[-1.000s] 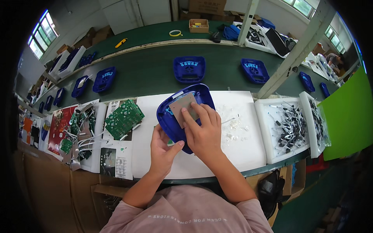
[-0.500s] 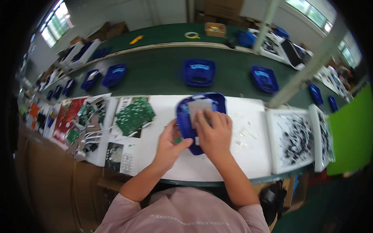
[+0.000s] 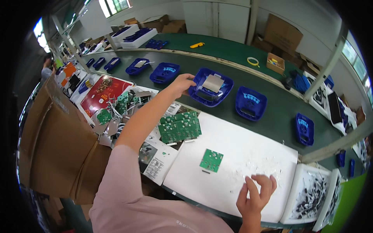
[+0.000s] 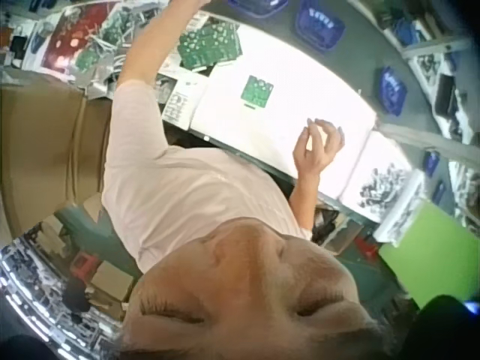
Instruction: The person assembles electronic circuit boards into plastic housings by hand, connecting them with white connectors.
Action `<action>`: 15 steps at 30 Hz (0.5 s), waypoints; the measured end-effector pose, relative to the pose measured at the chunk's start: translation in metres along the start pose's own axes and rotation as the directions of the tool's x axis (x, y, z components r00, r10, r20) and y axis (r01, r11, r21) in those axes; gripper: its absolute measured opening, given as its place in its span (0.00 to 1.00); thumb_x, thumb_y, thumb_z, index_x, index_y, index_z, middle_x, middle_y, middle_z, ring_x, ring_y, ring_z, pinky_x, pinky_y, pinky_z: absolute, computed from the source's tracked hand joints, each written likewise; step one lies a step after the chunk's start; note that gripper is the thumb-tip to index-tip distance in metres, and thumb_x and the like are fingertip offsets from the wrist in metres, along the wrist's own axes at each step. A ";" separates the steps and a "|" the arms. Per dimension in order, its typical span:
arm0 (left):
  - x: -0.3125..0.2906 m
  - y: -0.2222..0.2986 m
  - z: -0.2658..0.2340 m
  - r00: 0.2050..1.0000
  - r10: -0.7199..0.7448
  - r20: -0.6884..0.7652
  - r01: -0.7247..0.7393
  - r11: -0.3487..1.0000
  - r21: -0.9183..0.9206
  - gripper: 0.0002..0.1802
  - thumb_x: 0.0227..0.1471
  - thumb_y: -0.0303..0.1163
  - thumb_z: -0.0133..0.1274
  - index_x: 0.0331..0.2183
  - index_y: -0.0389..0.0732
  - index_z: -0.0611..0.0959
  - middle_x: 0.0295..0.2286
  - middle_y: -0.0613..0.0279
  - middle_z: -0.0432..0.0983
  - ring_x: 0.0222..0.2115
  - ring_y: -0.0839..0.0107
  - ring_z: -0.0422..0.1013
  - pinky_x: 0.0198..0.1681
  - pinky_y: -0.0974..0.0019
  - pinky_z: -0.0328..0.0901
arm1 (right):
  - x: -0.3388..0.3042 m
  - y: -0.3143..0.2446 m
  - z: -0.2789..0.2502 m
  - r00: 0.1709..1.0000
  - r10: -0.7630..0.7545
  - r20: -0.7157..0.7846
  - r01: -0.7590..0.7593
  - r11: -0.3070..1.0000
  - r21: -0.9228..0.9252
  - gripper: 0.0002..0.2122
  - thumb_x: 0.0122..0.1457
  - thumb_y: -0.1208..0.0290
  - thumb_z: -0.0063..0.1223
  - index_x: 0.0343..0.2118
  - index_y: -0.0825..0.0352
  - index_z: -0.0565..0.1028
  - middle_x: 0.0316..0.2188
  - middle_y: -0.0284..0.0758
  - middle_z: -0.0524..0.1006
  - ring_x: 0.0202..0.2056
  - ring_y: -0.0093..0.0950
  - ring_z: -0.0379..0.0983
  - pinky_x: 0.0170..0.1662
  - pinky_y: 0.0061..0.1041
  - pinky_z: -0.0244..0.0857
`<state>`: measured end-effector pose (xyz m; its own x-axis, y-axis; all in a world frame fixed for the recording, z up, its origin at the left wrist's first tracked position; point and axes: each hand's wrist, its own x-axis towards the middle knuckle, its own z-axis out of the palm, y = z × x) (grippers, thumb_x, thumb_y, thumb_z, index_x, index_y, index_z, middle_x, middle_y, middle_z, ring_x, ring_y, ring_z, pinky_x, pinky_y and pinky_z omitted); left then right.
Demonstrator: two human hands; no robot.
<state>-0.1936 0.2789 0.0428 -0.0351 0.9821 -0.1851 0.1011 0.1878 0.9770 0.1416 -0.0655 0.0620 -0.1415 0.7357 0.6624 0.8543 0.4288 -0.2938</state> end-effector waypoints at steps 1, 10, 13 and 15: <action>0.025 -0.011 -0.014 0.999 -0.050 -0.012 0.050 0.999 0.007 0.17 0.52 0.19 0.53 0.46 0.35 0.78 0.35 0.54 0.79 0.33 0.62 0.79 0.31 0.55 0.77 | -0.009 0.004 0.003 0.999 0.040 0.029 -0.040 0.999 -0.023 0.12 0.48 0.82 0.56 0.37 0.65 0.79 0.36 0.38 0.75 0.40 0.38 0.73 0.59 0.50 0.56; 0.038 -0.044 -0.050 0.932 0.307 -0.193 -0.155 0.818 0.554 0.18 0.48 0.31 0.59 0.43 0.33 0.84 0.40 0.44 0.81 0.42 0.56 0.78 0.47 0.61 0.71 | -0.023 0.013 0.020 0.986 0.111 0.126 -0.112 0.994 0.001 0.09 0.50 0.84 0.56 0.35 0.68 0.78 0.35 0.39 0.75 0.41 0.41 0.69 0.55 0.45 0.59; -0.094 0.015 -0.085 0.943 0.326 0.065 -0.317 0.822 0.473 0.17 0.48 0.31 0.60 0.42 0.38 0.85 0.39 0.51 0.83 0.41 0.60 0.79 0.44 0.63 0.72 | -0.016 0.013 0.024 0.987 0.068 0.145 -0.077 0.995 0.058 0.10 0.49 0.84 0.56 0.35 0.67 0.78 0.34 0.38 0.75 0.40 0.38 0.70 0.55 0.46 0.58; -0.183 -0.002 -0.139 0.830 0.524 -0.190 -0.354 0.760 0.545 0.15 0.45 0.27 0.61 0.39 0.36 0.83 0.34 0.54 0.82 0.36 0.64 0.79 0.41 0.62 0.72 | -0.013 0.008 0.029 0.989 0.023 0.143 -0.041 0.991 0.124 0.10 0.49 0.84 0.56 0.35 0.67 0.78 0.34 0.37 0.75 0.38 0.36 0.72 0.56 0.48 0.57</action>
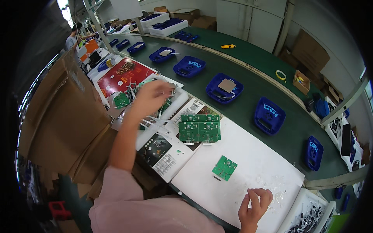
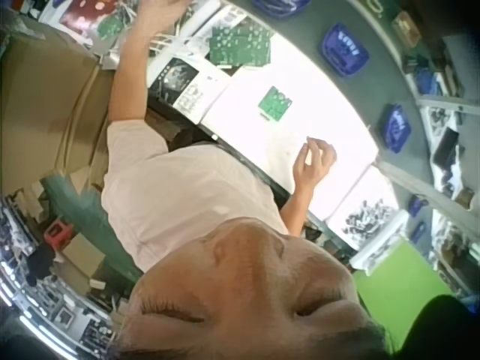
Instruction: The person assembles electronic circuit boards into plastic housings by hand, connecting them with white connectors.
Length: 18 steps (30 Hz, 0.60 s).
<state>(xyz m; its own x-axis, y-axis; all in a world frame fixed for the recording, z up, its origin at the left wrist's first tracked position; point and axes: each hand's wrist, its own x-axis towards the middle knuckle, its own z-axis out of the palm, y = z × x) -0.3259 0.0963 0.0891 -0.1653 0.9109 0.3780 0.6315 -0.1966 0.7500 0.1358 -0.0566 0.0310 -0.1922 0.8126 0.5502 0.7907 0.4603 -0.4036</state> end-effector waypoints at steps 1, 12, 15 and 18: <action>-0.033 0.007 -0.031 0.995 -0.056 -0.088 0.060 0.997 0.041 0.15 0.44 0.25 0.61 0.38 0.36 0.83 0.34 0.54 0.81 0.34 0.64 0.79 0.38 0.60 0.72 | 0.000 -0.001 0.002 1.000 -0.009 0.004 0.009 0.999 0.033 0.10 0.48 0.84 0.56 0.35 0.66 0.79 0.33 0.36 0.75 0.37 0.35 0.72 0.56 0.47 0.57; -0.131 -0.052 -0.121 0.901 0.351 -0.257 0.004 0.585 0.811 0.14 0.47 0.22 0.58 0.39 0.41 0.85 0.32 0.58 0.79 0.36 0.58 0.74 0.38 0.58 0.69 | 0.008 -0.025 0.009 0.991 -0.133 0.004 0.130 0.970 0.204 0.11 0.46 0.84 0.57 0.33 0.66 0.79 0.30 0.34 0.74 0.35 0.34 0.72 0.54 0.44 0.58; -0.118 -0.026 -0.108 0.867 0.205 -0.455 0.017 0.899 0.438 0.10 0.54 0.24 0.57 0.40 0.39 0.83 0.31 0.64 0.80 0.33 0.68 0.75 0.35 0.64 0.69 | 0.009 -0.033 0.006 0.990 -0.131 -0.043 0.137 0.970 0.201 0.10 0.46 0.84 0.57 0.33 0.66 0.78 0.30 0.34 0.75 0.35 0.34 0.72 0.52 0.44 0.60; -0.113 0.013 -0.069 0.967 -0.084 -0.240 0.030 0.975 -0.218 0.09 0.59 0.26 0.57 0.42 0.36 0.82 0.32 0.66 0.80 0.32 0.77 0.75 0.34 0.70 0.69 | 0.015 -0.037 0.004 0.994 -0.103 -0.037 0.109 0.937 0.333 0.11 0.46 0.84 0.57 0.33 0.67 0.78 0.33 0.36 0.77 0.37 0.36 0.74 0.51 0.44 0.62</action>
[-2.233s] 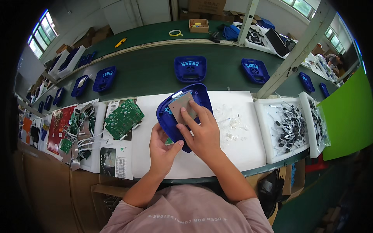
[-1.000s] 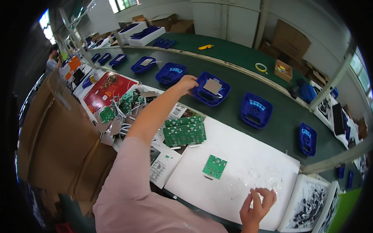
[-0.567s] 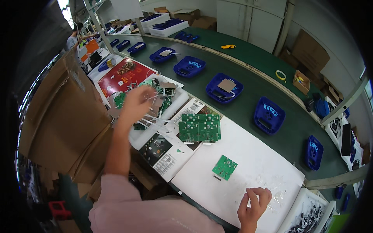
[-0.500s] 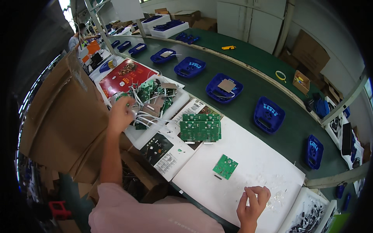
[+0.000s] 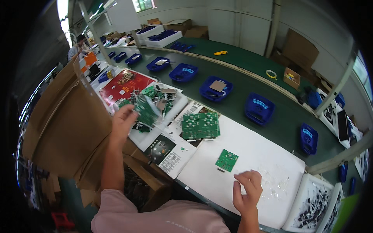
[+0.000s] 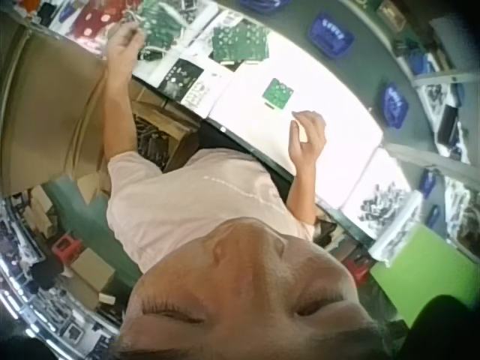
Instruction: The person assembles electronic circuit boards into plastic housings by hand, connecting them with white connectors.
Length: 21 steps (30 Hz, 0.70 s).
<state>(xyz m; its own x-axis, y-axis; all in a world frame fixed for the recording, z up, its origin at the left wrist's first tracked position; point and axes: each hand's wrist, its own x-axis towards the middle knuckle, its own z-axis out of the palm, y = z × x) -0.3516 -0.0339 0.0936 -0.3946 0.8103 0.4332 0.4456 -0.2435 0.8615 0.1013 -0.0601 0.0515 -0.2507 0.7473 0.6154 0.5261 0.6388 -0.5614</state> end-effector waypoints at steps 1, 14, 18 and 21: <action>-0.004 0.012 0.019 0.978 -0.025 0.207 0.065 0.979 -0.192 0.10 0.61 0.27 0.56 0.43 0.35 0.81 0.32 0.66 0.79 0.32 0.81 0.74 0.34 0.73 0.69 | 0.006 -0.001 0.002 0.999 0.034 -0.025 -0.030 0.990 0.141 0.11 0.46 0.84 0.58 0.34 0.68 0.78 0.35 0.38 0.78 0.38 0.38 0.74 0.52 0.44 0.63; -0.106 0.082 0.247 0.194 0.053 0.980 0.981 0.006 -0.195 0.10 0.64 0.32 0.53 0.45 0.41 0.78 0.34 0.69 0.77 0.28 0.81 0.71 0.32 0.73 0.66 | 0.009 0.039 0.012 0.962 0.029 -0.270 0.067 0.939 0.338 0.32 0.39 0.62 0.75 0.47 0.63 0.68 0.58 0.52 0.64 0.63 0.50 0.58 0.63 0.52 0.52; -0.103 0.087 0.253 0.138 -0.029 0.990 0.989 0.056 -0.137 0.08 0.62 0.31 0.55 0.43 0.43 0.79 0.29 0.72 0.75 0.25 0.82 0.68 0.29 0.75 0.64 | 0.019 0.032 -0.007 0.970 -0.185 -0.154 0.178 0.982 -0.063 0.28 0.37 0.60 0.76 0.40 0.62 0.71 0.56 0.50 0.67 0.60 0.53 0.60 0.59 0.56 0.55; -0.089 0.089 0.252 0.089 -0.094 0.992 0.985 0.157 -0.074 0.07 0.61 0.32 0.56 0.40 0.42 0.80 0.26 0.72 0.74 0.20 0.83 0.66 0.24 0.74 0.61 | 0.030 0.034 -0.008 0.976 -0.176 -0.127 0.184 0.981 0.055 0.28 0.36 0.59 0.76 0.39 0.62 0.71 0.53 0.48 0.69 0.58 0.54 0.62 0.59 0.57 0.55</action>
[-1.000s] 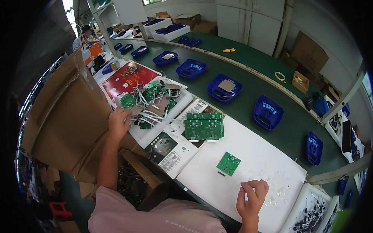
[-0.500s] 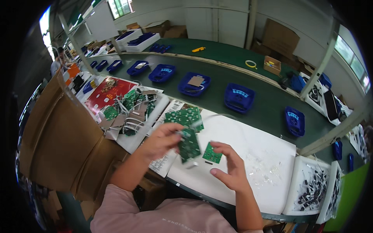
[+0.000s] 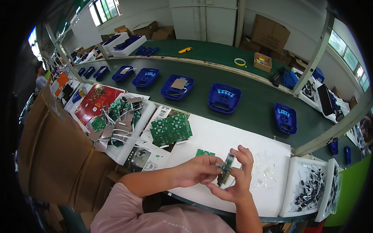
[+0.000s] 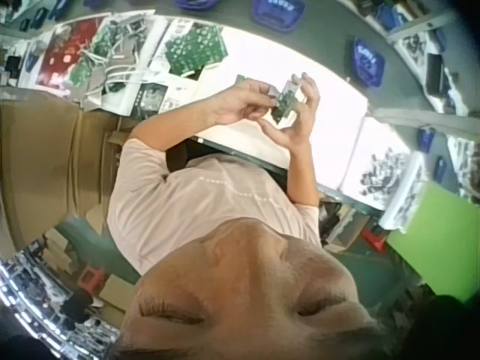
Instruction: The person assembles electronic circuit boards into plastic housings by hand, connecting them with white connectors.
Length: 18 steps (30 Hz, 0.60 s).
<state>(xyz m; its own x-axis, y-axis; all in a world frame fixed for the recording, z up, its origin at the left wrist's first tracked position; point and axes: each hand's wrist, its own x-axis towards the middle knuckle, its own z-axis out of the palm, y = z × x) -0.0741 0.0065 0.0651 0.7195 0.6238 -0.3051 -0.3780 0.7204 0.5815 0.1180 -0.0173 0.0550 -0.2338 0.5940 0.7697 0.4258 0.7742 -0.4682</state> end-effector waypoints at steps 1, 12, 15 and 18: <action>-0.002 0.006 -0.005 0.998 -0.048 0.041 0.042 0.990 0.135 0.10 0.60 0.31 0.57 0.43 0.39 0.80 0.29 0.70 0.75 0.19 0.83 0.64 0.23 0.74 0.60 | 0.003 0.003 0.002 1.000 0.001 -0.028 0.001 0.997 0.079 0.31 0.34 0.58 0.77 0.41 0.65 0.72 0.51 0.48 0.71 0.56 0.53 0.66 0.59 0.59 0.54; -0.059 0.406 -0.392 0.478 0.829 -0.292 0.779 -0.246 0.577 0.21 0.49 0.43 0.52 0.31 0.32 0.87 0.30 0.38 0.82 0.37 0.49 0.80 0.39 0.50 0.73 | -0.030 0.033 -0.031 0.847 0.526 -0.070 -0.076 0.251 0.965 0.48 0.48 0.40 0.68 0.66 0.62 0.57 0.57 0.40 0.65 0.59 0.35 0.65 0.61 0.46 0.63; -0.008 0.388 -0.480 0.344 0.705 -0.620 0.884 -0.021 0.467 0.31 0.55 0.51 0.45 0.46 0.35 0.83 0.48 0.41 0.77 0.54 0.43 0.71 0.58 0.50 0.64 | -0.047 0.030 -0.058 0.813 0.580 -0.047 -0.186 0.336 0.923 0.47 0.49 0.39 0.67 0.66 0.63 0.58 0.57 0.41 0.65 0.60 0.38 0.64 0.58 0.44 0.67; -0.156 0.466 -0.522 0.302 0.816 -0.493 0.902 -0.077 0.426 0.29 0.58 0.46 0.45 0.45 0.27 0.81 0.44 0.33 0.77 0.51 0.41 0.73 0.55 0.50 0.67 | -0.058 0.029 -0.046 0.719 0.683 -0.125 -0.080 0.261 0.962 0.46 0.50 0.39 0.66 0.65 0.64 0.60 0.55 0.41 0.66 0.57 0.40 0.65 0.55 0.41 0.71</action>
<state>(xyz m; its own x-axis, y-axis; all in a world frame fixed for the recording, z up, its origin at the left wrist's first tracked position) -0.6671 0.4031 -0.0096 -0.3782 0.9257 0.0108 0.9257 0.3782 0.0015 0.1837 -0.0392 0.0170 0.2325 0.9290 0.2880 -0.7111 0.3644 -0.6013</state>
